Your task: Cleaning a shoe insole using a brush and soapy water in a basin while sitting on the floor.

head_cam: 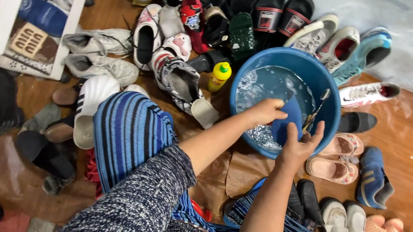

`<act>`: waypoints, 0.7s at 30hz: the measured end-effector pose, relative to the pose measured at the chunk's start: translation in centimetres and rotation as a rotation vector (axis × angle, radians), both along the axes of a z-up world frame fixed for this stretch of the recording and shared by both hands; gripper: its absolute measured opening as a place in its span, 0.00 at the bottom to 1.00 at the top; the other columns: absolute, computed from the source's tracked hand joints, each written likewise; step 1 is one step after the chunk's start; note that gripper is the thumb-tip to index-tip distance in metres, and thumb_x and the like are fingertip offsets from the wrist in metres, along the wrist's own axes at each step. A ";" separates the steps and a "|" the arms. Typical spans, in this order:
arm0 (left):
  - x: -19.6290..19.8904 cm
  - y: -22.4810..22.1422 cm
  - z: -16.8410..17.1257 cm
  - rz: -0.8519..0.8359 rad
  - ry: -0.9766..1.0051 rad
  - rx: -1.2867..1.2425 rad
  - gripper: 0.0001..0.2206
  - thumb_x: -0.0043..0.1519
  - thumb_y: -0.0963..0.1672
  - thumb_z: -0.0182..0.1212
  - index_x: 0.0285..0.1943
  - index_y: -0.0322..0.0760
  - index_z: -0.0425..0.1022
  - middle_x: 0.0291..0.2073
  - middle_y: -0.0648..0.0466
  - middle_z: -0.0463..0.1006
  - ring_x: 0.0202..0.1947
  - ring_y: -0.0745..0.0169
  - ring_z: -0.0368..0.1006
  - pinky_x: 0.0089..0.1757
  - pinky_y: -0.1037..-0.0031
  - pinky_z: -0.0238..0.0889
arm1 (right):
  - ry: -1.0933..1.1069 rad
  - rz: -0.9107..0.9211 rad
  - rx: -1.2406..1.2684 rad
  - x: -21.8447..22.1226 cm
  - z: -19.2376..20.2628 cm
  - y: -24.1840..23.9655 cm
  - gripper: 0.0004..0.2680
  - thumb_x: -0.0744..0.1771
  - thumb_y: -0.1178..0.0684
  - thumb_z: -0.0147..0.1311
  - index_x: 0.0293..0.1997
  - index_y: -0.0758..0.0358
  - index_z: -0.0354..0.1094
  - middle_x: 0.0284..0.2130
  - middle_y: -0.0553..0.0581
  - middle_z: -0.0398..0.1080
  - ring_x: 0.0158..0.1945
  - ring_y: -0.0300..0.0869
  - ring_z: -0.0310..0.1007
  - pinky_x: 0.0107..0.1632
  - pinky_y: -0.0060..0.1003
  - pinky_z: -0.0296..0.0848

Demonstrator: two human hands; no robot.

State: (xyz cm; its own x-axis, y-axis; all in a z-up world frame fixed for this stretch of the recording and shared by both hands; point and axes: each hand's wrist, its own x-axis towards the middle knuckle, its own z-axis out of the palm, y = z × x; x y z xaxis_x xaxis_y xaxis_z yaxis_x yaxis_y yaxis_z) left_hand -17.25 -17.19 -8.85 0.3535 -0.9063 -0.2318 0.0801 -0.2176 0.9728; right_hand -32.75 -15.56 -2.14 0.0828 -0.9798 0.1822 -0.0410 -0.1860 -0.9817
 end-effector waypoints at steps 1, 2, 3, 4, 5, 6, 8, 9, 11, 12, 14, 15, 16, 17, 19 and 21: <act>1.8 0.5 2.1 0.010 -0.001 0.002 0.10 0.53 0.49 0.71 0.34 0.42 0.79 0.23 0.53 0.76 0.25 0.59 0.76 0.25 0.73 0.66 | -0.001 0.010 0.002 1.0 1.1 0.6 0.32 0.65 0.57 0.72 0.77 0.47 0.54 0.33 0.48 0.64 0.30 0.28 0.64 0.28 0.22 0.65; 3.7 1.0 4.2 -0.080 -0.177 -0.032 0.10 0.54 0.48 0.70 0.38 0.42 0.79 0.29 0.50 0.80 0.33 0.52 0.79 0.33 0.65 0.70 | -0.127 -0.002 0.038 1.9 2.3 1.1 0.26 0.70 0.54 0.65 0.76 0.50 0.54 0.30 0.51 0.64 0.24 0.32 0.62 0.24 0.25 0.61; 5.2 1.8 6.1 -0.172 -0.348 -0.061 0.10 0.55 0.47 0.68 0.43 0.41 0.80 0.35 0.46 0.84 0.41 0.45 0.82 0.41 0.58 0.73 | -0.247 -0.015 0.079 2.6 3.3 2.0 0.20 0.74 0.52 0.57 0.75 0.52 0.54 0.26 0.54 0.63 0.19 0.36 0.59 0.20 0.28 0.58; 6.6 2.1 7.7 -0.164 -0.344 -0.054 0.10 0.55 0.47 0.68 0.43 0.41 0.80 0.35 0.46 0.84 0.41 0.45 0.82 0.41 0.58 0.73 | -0.243 -0.007 0.085 2.9 3.7 2.0 0.20 0.74 0.52 0.57 0.75 0.52 0.54 0.26 0.54 0.63 0.19 0.36 0.59 0.20 0.28 0.58; 8.1 2.4 9.4 -0.234 -0.574 0.029 0.09 0.55 0.46 0.63 0.43 0.48 0.81 0.35 0.51 0.84 0.43 0.48 0.82 0.47 0.55 0.72 | -0.239 -0.012 0.103 3.2 4.2 2.0 0.19 0.74 0.52 0.57 0.74 0.53 0.56 0.27 0.55 0.63 0.19 0.36 0.59 0.19 0.28 0.56; 9.7 2.7 11.1 -0.305 -0.803 0.114 0.11 0.55 0.45 0.58 0.43 0.55 0.83 0.35 0.55 0.85 0.45 0.50 0.82 0.52 0.52 0.71 | -0.234 -0.017 0.120 3.5 4.6 1.9 0.18 0.74 0.52 0.57 0.73 0.54 0.57 0.28 0.56 0.63 0.19 0.36 0.59 0.18 0.28 0.54; 12.6 3.5 12.6 -0.277 -1.018 0.147 0.06 0.53 0.43 0.62 0.34 0.49 0.83 0.28 0.51 0.81 0.38 0.43 0.80 0.54 0.33 0.54 | -0.222 0.006 0.110 3.9 4.1 1.7 0.16 0.73 0.55 0.58 0.70 0.58 0.60 0.27 0.54 0.61 0.18 0.35 0.57 0.18 0.28 0.54; 14.2 3.7 13.5 -0.251 -1.236 0.171 0.02 0.51 0.42 0.65 0.26 0.43 0.82 0.20 0.48 0.77 0.31 0.36 0.78 0.56 0.13 0.38 | -0.212 0.024 0.091 4.1 3.9 1.5 0.15 0.72 0.57 0.58 0.68 0.61 0.63 0.26 0.53 0.58 0.18 0.34 0.54 0.18 0.28 0.53; 15.5 7.6 20.6 -0.371 -1.302 0.284 0.10 0.55 0.39 0.58 0.39 0.49 0.81 0.35 0.48 0.74 0.43 0.39 0.71 0.56 0.17 0.42 | -0.183 0.064 0.120 4.7 4.9 2.2 0.12 0.72 0.56 0.55 0.63 0.60 0.64 0.26 0.51 0.58 0.21 0.33 0.51 0.21 0.29 0.52; 16.2 9.4 24.2 -0.497 -1.365 0.394 0.20 0.59 0.36 0.52 0.51 0.54 0.81 0.51 0.49 0.72 0.56 0.42 0.64 0.56 0.21 0.45 | -0.155 0.097 0.147 5.0 5.4 2.5 0.10 0.71 0.55 0.53 0.59 0.60 0.65 0.27 0.49 0.57 0.23 0.32 0.48 0.24 0.30 0.50; 18.2 9.9 24.6 -0.495 -1.430 0.358 0.19 0.57 0.37 0.54 0.50 0.54 0.81 0.50 0.49 0.73 0.56 0.40 0.65 0.56 0.18 0.45 | -0.143 0.099 0.134 5.5 6.2 3.1 0.10 0.71 0.56 0.52 0.58 0.61 0.66 0.28 0.49 0.59 0.24 0.32 0.52 0.24 0.29 0.52; 19.3 10.2 24.8 -0.491 -1.497 0.318 0.18 0.55 0.37 0.56 0.49 0.53 0.81 0.49 0.49 0.75 0.55 0.39 0.66 0.55 0.15 0.44 | -0.132 0.101 0.118 5.8 6.7 3.3 0.09 0.71 0.58 0.52 0.58 0.62 0.67 0.29 0.49 0.61 0.25 0.32 0.55 0.23 0.28 0.54; 19.6 11.1 26.4 -0.488 -1.494 0.319 0.18 0.55 0.37 0.56 0.49 0.53 0.81 0.49 0.49 0.75 0.55 0.39 0.66 0.55 0.15 0.44 | -0.130 0.104 0.118 5.6 6.4 3.3 0.09 0.71 0.58 0.52 0.58 0.62 0.67 0.29 0.49 0.61 0.25 0.32 0.55 0.23 0.28 0.54; 19.9 12.1 27.9 -0.541 -1.485 0.416 0.17 0.55 0.35 0.56 0.44 0.52 0.80 0.43 0.52 0.77 0.50 0.41 0.69 0.53 0.24 0.48 | -0.109 0.138 0.082 5.5 6.1 3.3 0.10 0.71 0.57 0.51 0.60 0.63 0.66 0.30 0.50 0.61 0.25 0.33 0.54 0.24 0.29 0.54; 21.0 13.7 30.0 -0.587 -1.474 0.517 0.17 0.55 0.34 0.55 0.40 0.52 0.80 0.37 0.55 0.78 0.45 0.43 0.72 0.50 0.33 0.51 | -0.091 0.178 0.045 5.3 5.7 3.2 0.11 0.72 0.57 0.50 0.63 0.64 0.65 0.30 0.50 0.61 0.25 0.33 0.53 0.24 0.29 0.53; 22.2 15.0 31.0 -0.659 -1.419 0.655 0.19 0.56 0.33 0.51 0.49 0.47 0.80 0.48 0.52 0.77 0.56 0.42 0.64 0.43 0.34 0.57 | -0.042 0.134 0.099 5.1 5.2 3.2 0.11 0.71 0.56 0.52 0.62 0.63 0.64 0.32 0.50 0.63 0.29 0.32 0.60 0.26 0.28 0.58</act>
